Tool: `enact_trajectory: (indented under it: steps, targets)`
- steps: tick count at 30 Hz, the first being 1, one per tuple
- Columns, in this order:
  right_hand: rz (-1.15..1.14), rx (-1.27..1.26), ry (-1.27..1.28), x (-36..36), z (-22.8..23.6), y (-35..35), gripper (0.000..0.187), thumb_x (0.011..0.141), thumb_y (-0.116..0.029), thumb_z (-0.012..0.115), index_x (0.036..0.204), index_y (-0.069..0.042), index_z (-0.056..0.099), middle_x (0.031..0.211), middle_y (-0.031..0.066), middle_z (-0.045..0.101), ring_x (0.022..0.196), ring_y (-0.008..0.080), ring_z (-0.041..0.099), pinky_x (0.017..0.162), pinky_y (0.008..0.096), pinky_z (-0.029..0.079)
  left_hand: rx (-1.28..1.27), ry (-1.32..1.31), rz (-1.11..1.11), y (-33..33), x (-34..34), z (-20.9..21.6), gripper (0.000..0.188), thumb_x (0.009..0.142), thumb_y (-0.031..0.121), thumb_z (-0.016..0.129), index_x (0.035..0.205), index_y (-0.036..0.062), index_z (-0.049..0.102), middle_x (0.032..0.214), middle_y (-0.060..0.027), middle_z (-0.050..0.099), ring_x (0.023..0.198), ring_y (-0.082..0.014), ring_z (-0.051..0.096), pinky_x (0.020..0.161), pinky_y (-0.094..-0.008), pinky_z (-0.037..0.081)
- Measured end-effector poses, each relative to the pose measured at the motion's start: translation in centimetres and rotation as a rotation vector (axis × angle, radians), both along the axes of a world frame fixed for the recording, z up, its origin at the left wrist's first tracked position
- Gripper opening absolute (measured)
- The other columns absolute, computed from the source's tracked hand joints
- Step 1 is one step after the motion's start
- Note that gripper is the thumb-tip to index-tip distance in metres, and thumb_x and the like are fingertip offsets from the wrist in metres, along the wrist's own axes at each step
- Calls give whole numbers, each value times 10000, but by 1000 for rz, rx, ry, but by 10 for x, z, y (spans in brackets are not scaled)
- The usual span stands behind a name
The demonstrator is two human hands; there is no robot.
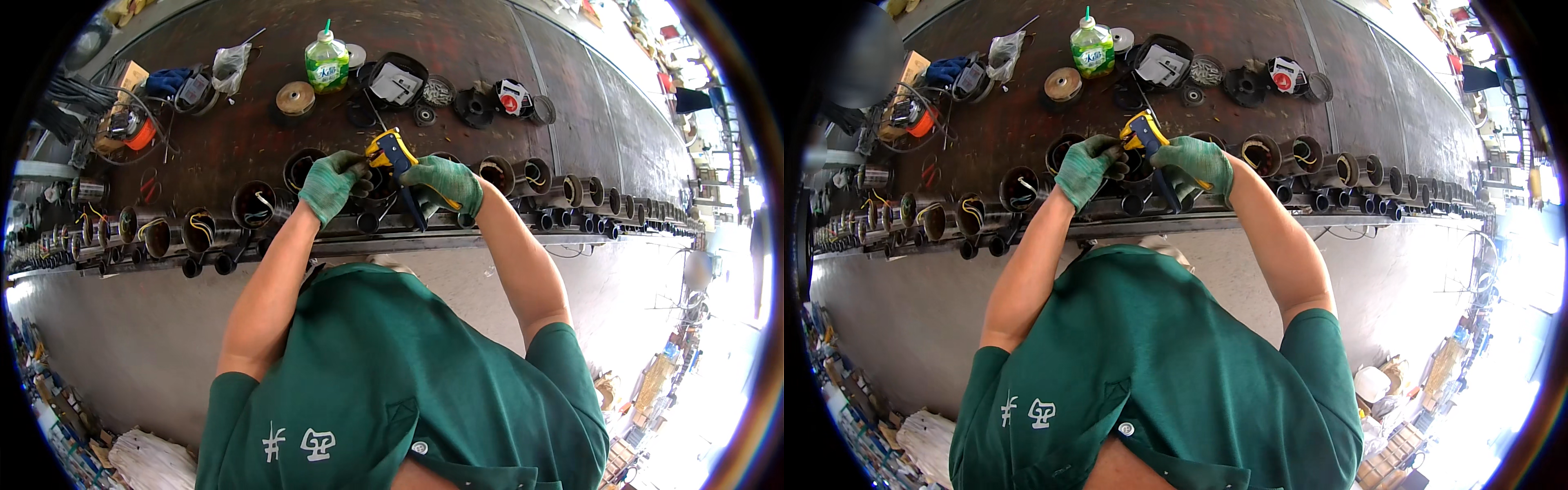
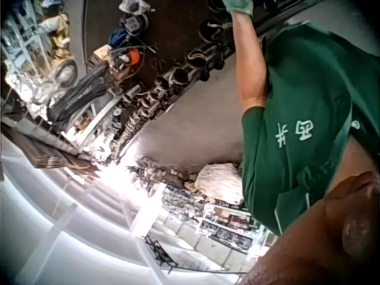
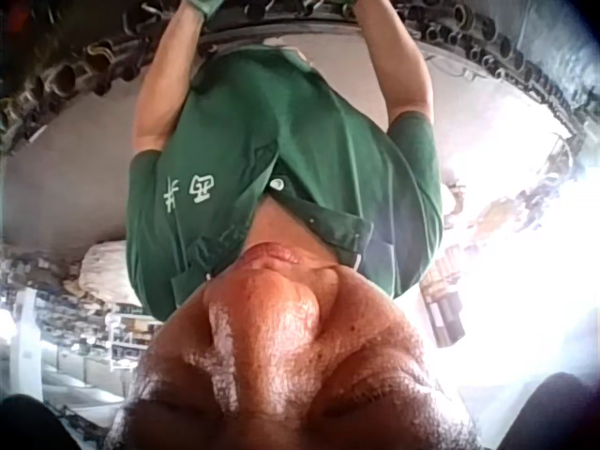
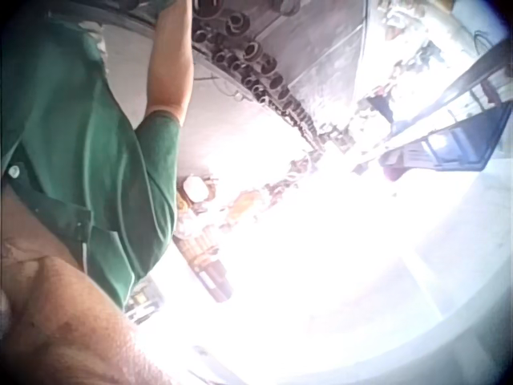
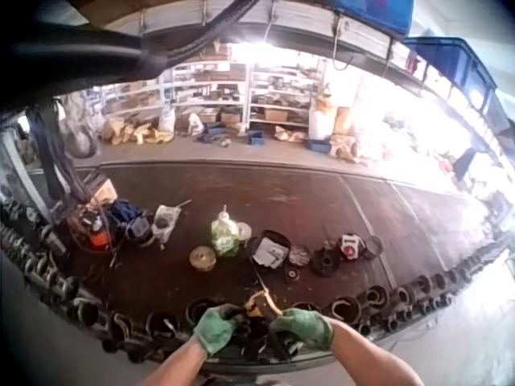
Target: The person strips the insulation from the ends of wires protruding from metal pipes using a yellow wire stripper. They handle the wires and tools with green gloves, occasionally removing them to use a red marker on a wire before resuming the stripping process.
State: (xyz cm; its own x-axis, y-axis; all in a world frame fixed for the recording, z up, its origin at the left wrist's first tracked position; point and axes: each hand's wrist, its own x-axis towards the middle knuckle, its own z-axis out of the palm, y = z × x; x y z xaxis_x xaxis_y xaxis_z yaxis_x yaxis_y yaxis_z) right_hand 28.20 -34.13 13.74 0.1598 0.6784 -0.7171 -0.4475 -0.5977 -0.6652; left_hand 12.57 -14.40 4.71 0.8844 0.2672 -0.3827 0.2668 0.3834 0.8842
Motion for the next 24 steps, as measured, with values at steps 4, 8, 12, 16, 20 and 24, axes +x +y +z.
enact_trajectory:
  steps: [4,8,12,16,20,24]
  targets:
    - [24,-19,-34,1,1,2,294,970,-219,642,1101,41,595,863,138,697,662,246,728,570,385,648,-7,-23,-9,1,-1,-3,204,1048,62,640,1226,-34,669,1006,-115,751,850,-199,754,718,-304,620]
    - [59,-38,-169,-1,-8,-1,320,960,-265,649,1064,37,634,798,111,668,595,205,684,542,357,602,-1,-84,-29,0,-4,-8,171,1048,66,645,1197,-11,678,1004,-101,748,859,-188,749,733,-303,616]
    - [-30,-120,-336,-17,-20,-4,371,924,-339,689,1056,8,683,796,49,623,590,144,591,543,327,485,34,-121,-66,1,-4,-15,142,1048,78,653,1163,1,683,986,-86,742,850,-175,741,738,-299,613]
    - [-515,254,-4,-28,-26,-16,271,948,-240,675,1114,-27,680,915,57,690,783,190,692,723,329,577,29,-82,-33,-1,-3,-10,135,1051,92,655,1149,3,682,971,-76,735,846,-167,736,731,-295,610]
    - [-620,401,66,-7,-45,-32,248,1002,-194,633,1145,4,671,1015,150,747,879,290,748,849,451,634,41,-26,-4,-3,-1,-3,145,1059,118,652,1152,9,678,968,-69,730,823,-156,724,702,-289,596]
    - [-576,384,-31,-14,-43,-38,265,1004,-205,635,1169,0,667,1012,142,742,905,288,750,860,451,631,199,16,-61,-2,-3,5,178,1049,113,659,1195,14,674,958,-46,717,774,-121,670,684,-276,560]
